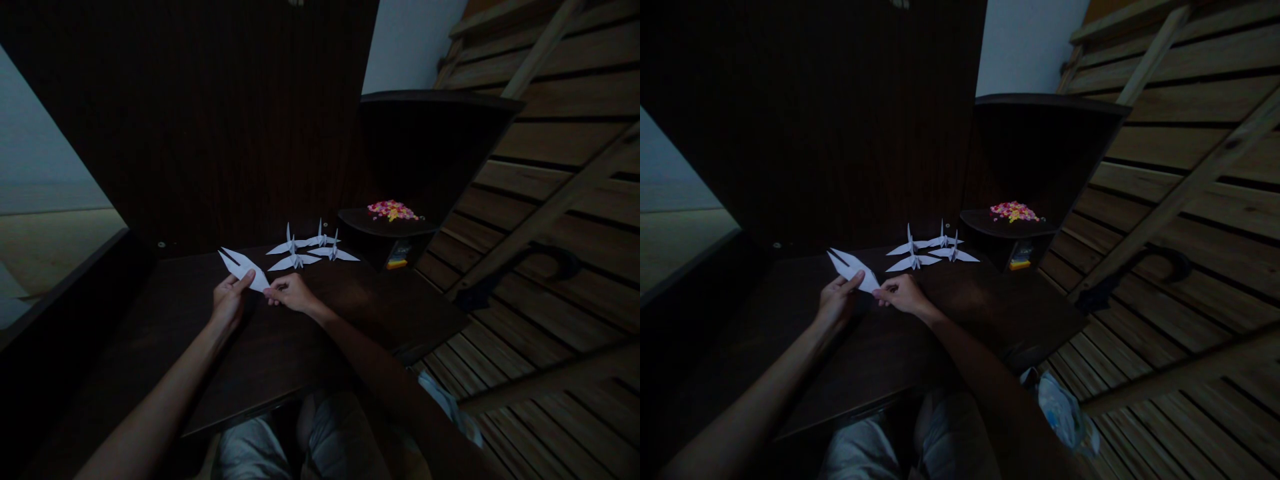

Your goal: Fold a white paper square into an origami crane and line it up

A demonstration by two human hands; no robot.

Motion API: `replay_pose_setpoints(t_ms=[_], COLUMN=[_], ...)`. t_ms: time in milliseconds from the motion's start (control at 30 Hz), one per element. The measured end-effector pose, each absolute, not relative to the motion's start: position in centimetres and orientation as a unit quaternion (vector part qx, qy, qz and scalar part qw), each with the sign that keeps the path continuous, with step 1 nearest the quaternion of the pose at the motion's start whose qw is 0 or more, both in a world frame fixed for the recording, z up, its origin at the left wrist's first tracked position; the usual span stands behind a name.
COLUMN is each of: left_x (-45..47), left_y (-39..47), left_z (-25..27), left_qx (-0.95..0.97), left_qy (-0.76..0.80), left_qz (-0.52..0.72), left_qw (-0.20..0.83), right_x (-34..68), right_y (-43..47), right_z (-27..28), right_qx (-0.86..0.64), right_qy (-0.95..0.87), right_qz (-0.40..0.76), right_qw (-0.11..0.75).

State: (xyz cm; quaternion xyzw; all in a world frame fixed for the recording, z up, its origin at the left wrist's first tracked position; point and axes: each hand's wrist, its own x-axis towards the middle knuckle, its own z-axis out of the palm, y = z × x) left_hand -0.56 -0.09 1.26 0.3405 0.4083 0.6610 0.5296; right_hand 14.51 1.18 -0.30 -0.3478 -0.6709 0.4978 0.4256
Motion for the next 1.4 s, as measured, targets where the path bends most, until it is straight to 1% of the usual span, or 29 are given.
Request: replay_pose_setpoints(t_ms=[100, 233, 467, 833, 1067, 1400], left_x=[-0.7, -0.8, -0.5, -0.3, -0.3, -0.4], left_y=[-0.1, -0.5, -0.9, -0.9, -0.7, -0.7], left_z=[1.3, 1.4, 1.8, 2.2, 1.4, 1.4], left_qx=[0.368, 0.414, 0.428, 0.356, 0.393, 0.406], left_qy=[0.416, 0.434, 0.433, 0.424, 0.417, 0.413], left_qz=[0.653, 0.624, 0.598, 0.596, 0.575, 0.562], left_qw=[0.516, 0.500, 0.521, 0.582, 0.583, 0.590], right_x=[14.5, 14.5, 14.4, 14.4, 14.5, 14.4], right_y=[1.1, 1.2, 1.2, 1.1, 1.0, 1.3], right_z=[-0.1, 0.0, -0.2, 0.0, 0.1, -0.1], right_qx=[-0.353, -0.350, -0.326, -0.322, -0.341, -0.320], right_qy=[-0.664, -0.660, -0.645, -0.645, -0.640, -0.637], right_qz=[0.505, 0.493, 0.487, 0.487, 0.488, 0.486], right_qw=[0.423, 0.447, 0.491, 0.493, 0.486, 0.505])
